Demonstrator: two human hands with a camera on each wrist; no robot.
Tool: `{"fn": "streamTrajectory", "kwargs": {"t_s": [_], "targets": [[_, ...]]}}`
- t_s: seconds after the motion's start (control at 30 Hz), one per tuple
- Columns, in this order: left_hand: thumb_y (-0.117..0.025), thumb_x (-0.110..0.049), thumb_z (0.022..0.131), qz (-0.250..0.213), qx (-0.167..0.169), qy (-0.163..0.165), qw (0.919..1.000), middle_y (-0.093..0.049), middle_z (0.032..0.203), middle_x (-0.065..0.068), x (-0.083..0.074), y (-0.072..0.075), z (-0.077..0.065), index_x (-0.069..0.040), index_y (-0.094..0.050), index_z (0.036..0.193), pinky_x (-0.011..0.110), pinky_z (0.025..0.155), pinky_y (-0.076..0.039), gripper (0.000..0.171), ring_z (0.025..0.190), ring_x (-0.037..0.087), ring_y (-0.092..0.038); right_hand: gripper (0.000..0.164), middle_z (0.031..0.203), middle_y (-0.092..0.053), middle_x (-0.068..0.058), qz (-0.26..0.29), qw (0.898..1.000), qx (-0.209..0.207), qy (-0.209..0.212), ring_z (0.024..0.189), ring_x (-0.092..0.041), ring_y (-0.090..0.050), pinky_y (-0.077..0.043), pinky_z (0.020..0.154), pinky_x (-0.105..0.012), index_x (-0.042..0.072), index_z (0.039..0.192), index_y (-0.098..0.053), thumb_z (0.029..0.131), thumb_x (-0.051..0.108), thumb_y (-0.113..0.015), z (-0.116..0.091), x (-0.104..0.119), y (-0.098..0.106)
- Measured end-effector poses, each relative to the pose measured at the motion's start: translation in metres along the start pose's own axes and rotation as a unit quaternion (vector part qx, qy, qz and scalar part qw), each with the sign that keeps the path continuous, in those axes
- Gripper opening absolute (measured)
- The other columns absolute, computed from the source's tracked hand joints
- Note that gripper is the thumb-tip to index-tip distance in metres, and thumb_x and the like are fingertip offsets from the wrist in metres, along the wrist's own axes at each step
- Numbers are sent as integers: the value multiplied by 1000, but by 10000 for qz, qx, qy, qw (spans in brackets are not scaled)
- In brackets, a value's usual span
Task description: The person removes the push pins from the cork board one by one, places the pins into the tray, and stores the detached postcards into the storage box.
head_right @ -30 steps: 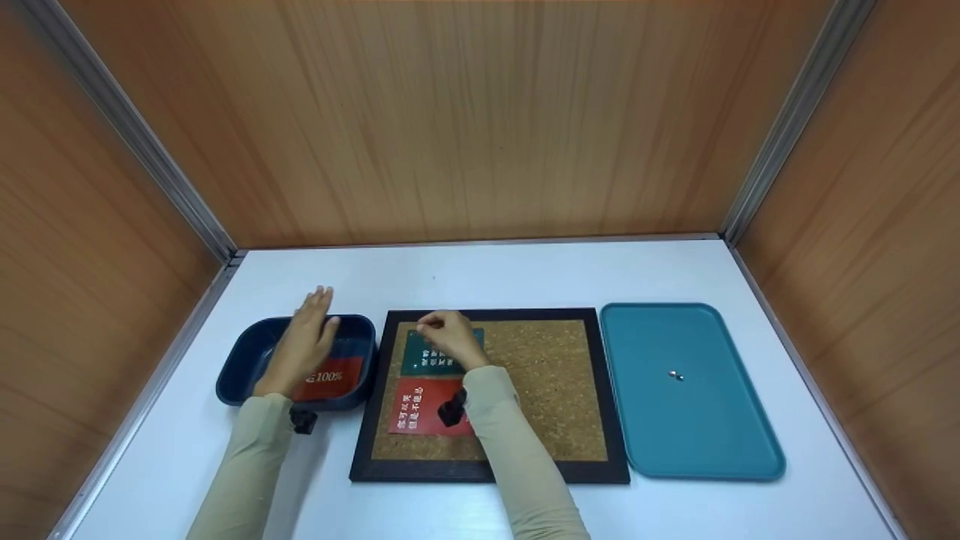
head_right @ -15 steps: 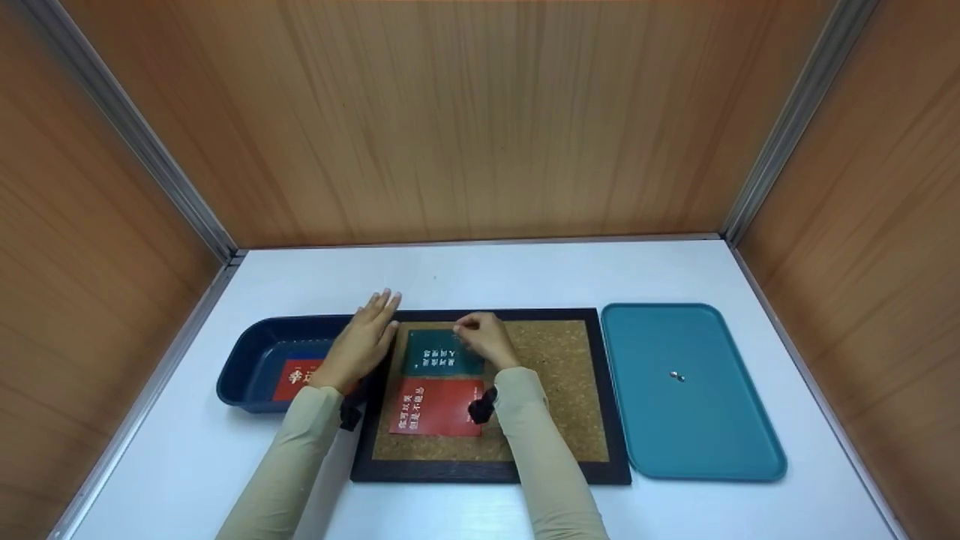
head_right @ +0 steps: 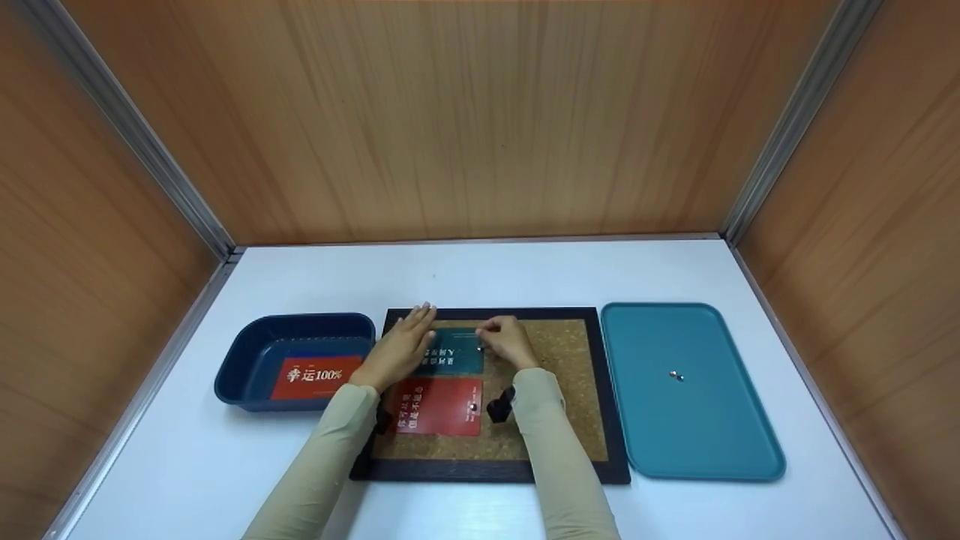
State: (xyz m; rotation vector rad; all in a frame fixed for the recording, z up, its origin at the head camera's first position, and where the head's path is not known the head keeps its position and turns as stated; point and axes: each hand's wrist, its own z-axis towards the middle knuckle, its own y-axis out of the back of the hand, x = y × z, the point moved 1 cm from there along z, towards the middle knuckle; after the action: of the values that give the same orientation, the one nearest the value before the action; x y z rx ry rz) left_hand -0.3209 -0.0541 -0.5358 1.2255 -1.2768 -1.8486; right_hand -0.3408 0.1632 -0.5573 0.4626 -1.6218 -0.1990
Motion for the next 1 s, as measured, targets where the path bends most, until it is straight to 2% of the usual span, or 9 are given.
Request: {"fn": "streamTrajectory", "kwargs": {"t_s": [0.13, 0.33, 0.6, 1.0], "targets": [[-35, -31, 105, -36, 253, 113, 9996, -29, 157, 11, -5, -8, 3, -9, -32, 151, 48, 119, -22, 51, 146, 29, -25, 27, 96, -69, -19, -114, 9999, 32, -102, 77, -21, -66, -58, 67, -33, -6, 111, -67, 94, 14, -60, 1, -5, 3], [-33, -33, 105, -84, 588, 190, 9981, -27, 158, 10, -9, -19, 2, -8, -30, 151, 46, 120, -22, 52, 147, 28, -23, 26, 94, -69, -18, -65, 9997, 122, -204, 73, -16, -65, -58, 68, -32, -6, 112, -66, 94, 12, -60, 0, -12, 6], [-31, -35, 106, -227, 944, 391, 9945, -25, 159, 11, -12, -23, 3, -6, -30, 151, 46, 120, -23, 53, 148, 26, -20, 24, 88, -67, -11, -115, 9989, 285, -350, 70, -14, -61, -56, 63, -27, -6, 110, -68, 93, 11, -62, 1, -13, 7], [-31, -32, 106, -289, 1363, 598, 9884, -19, 160, 10, -16, -29, 1, -5, -29, 151, 45, 119, -23, 52, 148, 26, -18, 18, 86, -68, -8, -380, 9965, 694, -261, 68, -13, -59, -53, 61, -25, -3, 101, -71, 93, 11, -63, 0, -14, 7]]}}
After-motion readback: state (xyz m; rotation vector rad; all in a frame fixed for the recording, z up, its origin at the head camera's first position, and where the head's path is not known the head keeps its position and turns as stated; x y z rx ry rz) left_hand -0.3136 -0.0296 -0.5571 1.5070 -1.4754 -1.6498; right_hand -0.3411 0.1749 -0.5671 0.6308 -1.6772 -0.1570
